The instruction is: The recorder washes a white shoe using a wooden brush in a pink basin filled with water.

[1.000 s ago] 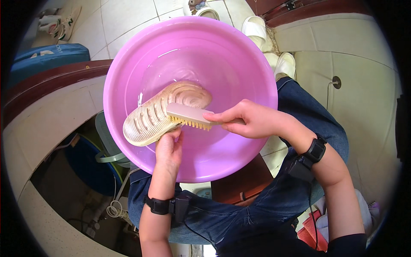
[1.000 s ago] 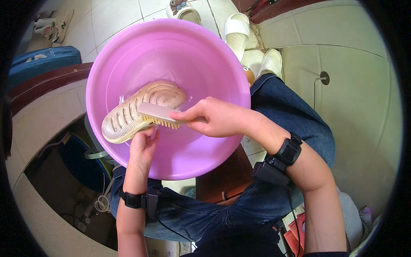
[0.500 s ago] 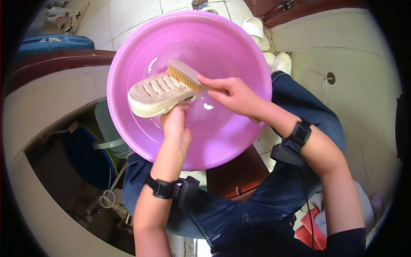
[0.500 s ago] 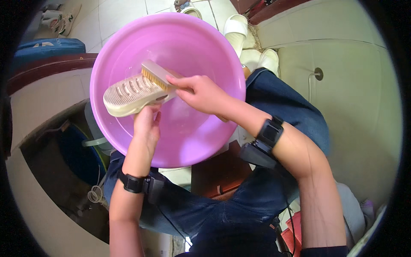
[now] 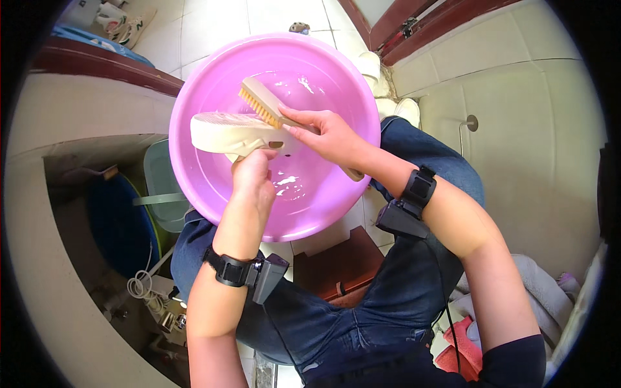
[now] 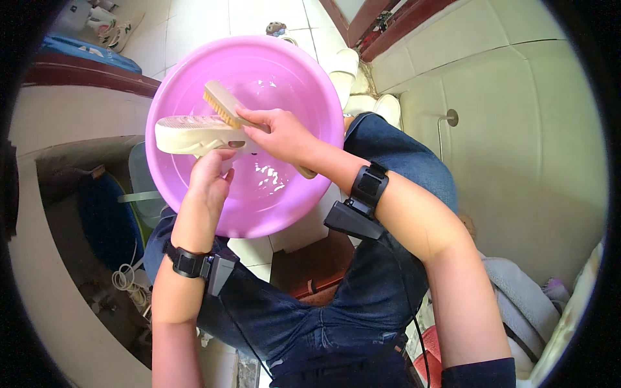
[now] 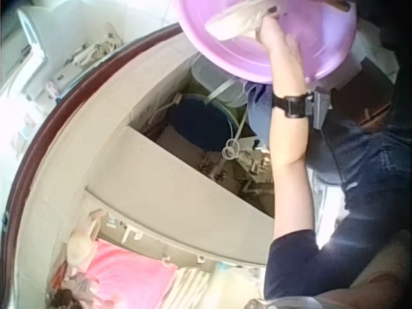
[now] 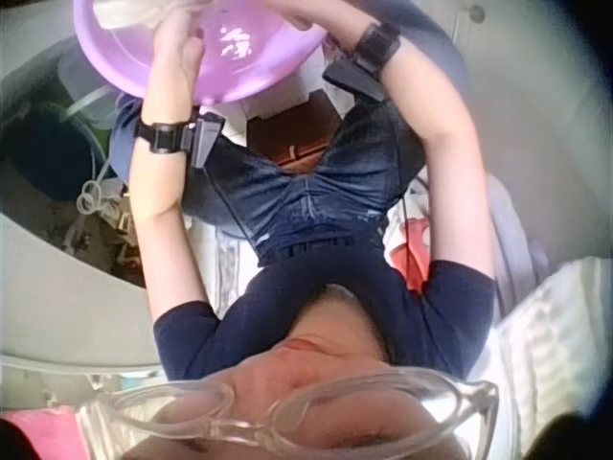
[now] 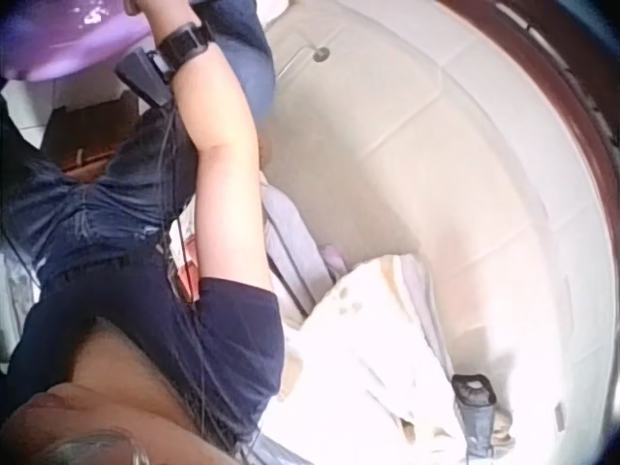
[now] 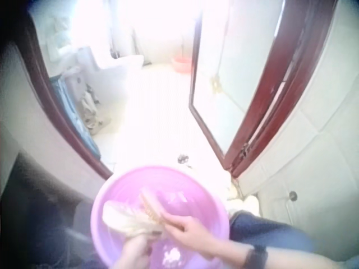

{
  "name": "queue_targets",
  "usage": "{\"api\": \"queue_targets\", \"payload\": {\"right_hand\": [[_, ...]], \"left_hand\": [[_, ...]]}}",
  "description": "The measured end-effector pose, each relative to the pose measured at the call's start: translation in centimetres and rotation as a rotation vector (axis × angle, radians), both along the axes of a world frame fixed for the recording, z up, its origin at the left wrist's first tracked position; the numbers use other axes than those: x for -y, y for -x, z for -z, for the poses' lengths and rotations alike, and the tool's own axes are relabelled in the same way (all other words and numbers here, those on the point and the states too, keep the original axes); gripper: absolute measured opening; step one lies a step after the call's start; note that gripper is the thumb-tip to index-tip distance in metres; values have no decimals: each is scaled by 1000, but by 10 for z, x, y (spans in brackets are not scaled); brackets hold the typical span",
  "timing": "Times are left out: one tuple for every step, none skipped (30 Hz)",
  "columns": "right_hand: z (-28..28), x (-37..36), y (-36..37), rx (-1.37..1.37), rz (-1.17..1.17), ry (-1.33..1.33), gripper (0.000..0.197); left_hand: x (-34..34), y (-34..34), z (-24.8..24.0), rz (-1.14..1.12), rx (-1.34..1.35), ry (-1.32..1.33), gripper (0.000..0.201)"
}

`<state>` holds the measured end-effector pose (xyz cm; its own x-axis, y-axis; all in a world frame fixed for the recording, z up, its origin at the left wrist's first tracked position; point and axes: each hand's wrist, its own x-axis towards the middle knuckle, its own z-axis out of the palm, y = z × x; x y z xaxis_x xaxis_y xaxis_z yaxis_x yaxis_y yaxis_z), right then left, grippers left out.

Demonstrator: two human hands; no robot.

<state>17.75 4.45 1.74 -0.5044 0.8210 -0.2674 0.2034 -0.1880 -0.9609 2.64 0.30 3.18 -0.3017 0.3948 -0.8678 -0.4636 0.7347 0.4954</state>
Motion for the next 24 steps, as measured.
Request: {"api": "queue_targets", "payload": {"right_hand": [[-4,1,0,33,-4,-8,41],[-8,2,-1,65,-6,-17,42],[-10,3,-2,60,-7,-24,42],[-12,4,-3,67,2,-50,42],[-15,5,-3,73,11,-75,42],[-21,7,-4,71,12,-81,42],[-27,8,-4,62,0,-81,42],[-33,11,-4,52,-12,-81,41],[-35,13,-7,51,-9,-87,41],[-37,16,-11,39,20,-125,40],[-39,19,-15,27,50,-163,39],[-43,22,-18,24,48,-172,39],[-48,26,-21,-6,66,-193,39],[-53,28,-23,-37,83,-214,39],[-57,30,-26,-42,80,-222,39],[-61,32,-28,-11,42,-223,40],[-65,34,-30,21,5,-224,41],[-66,36,-31,18,2,-232,41],[-66,38,-32,28,-19,-261,41],[-66,40,-32,38,-39,-291,41],[-65,41,-31,36,-40,-299,41],[-64,43,-31,57,-36,-286,40],[-62,44,-30,77,-32,-273,40],[-60,46,-29,75,-34,-276,40]], "left_hand": [[3,-1,0,0,26,-20,42],[5,-2,-1,0,51,-39,42],[7,-5,-5,-1,46,-46,42],[7,-8,-8,-25,55,-34,42],[10,-9,-12,-49,63,-22,42],[12,-10,-18,-74,72,-18,40],[16,-8,-19,-74,69,-24,40],[22,-5,-18,-74,108,-57,39],[29,-2,-21,-72,148,-90,37],[35,1,-24,-69,146,-95,37],[42,3,-28,-58,184,-105,37],[48,5,-33,-49,221,-120,37],[55,6,-37,-50,219,-129,37],[62,8,-40,-47,219,-130,36],[70,10,-43,-45,216,-132,35],[79,13,-42,-68,220,-135,34],[86,15,-44,-71,215,-143,34],[94,14,-45,-60,201,-162,33],[101,14,-46,-48,186,-180,33],[107,14,-44,-40,181,-199,33],[110,14,-46,-40,179,-207,33],[112,12,-47,-51,163,-233,33],[114,11,-49,-61,147,-259,33],[115,11,-50,-63,145,-262,33]]}}
